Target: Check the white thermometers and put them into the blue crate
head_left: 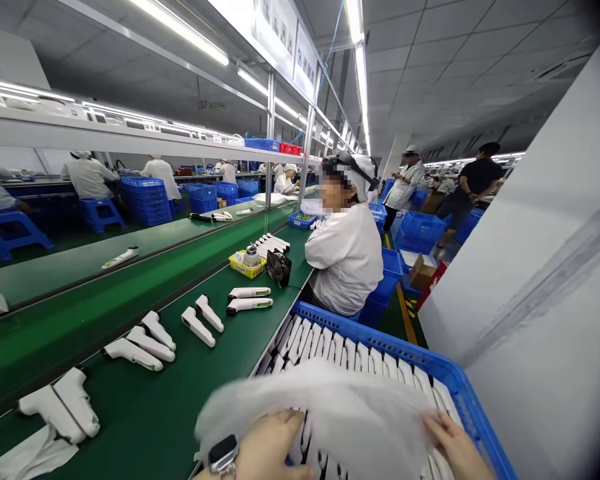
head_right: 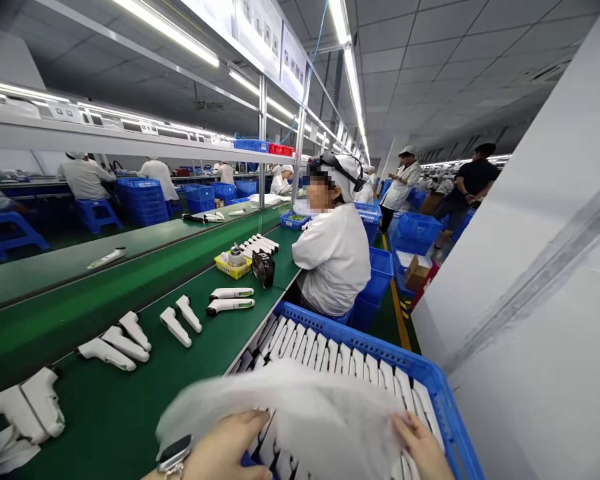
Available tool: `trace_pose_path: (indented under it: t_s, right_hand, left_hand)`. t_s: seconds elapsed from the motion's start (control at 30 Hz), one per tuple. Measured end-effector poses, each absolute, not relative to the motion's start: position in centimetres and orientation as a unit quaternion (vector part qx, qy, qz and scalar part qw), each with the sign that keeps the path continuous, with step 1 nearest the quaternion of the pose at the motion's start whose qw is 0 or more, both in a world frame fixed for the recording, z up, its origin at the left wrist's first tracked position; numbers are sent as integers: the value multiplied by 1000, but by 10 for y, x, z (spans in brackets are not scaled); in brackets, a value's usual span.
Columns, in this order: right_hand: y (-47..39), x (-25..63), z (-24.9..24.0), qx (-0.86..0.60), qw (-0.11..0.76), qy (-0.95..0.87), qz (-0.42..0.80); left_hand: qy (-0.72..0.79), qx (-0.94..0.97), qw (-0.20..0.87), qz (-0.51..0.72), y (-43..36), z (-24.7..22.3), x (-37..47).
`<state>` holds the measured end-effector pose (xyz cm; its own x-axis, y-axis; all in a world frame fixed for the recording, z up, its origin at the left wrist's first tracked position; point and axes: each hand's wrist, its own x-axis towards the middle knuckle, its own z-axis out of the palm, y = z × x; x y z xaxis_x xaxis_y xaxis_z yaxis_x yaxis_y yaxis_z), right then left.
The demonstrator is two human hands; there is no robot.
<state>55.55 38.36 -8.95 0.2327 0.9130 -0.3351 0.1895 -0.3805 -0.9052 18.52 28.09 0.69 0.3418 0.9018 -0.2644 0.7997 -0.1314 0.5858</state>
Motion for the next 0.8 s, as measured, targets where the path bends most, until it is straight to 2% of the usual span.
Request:
trace_pose_path:
  t_s: [0.13,0.23,0.37,0.5,0.67,0.8]
  right_hand:
    - [393,597,-74,-750,416,-381,346]
    - [391,611,-55,-762,404,-398,313]
    - [394,616,-45,-760,409,-437,255]
    - [405,622,-51,-763,406,-475,165]
    - [407,626,-58,-744,403,-519,124]
    - [401,644,-54,-764,384,-502,132]
  left_hand:
    - [550,790,271,22,276,1,186]
    - [530,815,220,81,272,0,183]
    - [558,809,70,172,296,-3,175]
    - [568,814,-60,104,360,-16,177]
    - [493,866,-75,31,432,-26,191]
    - [459,886,-69,13,441,-29,196]
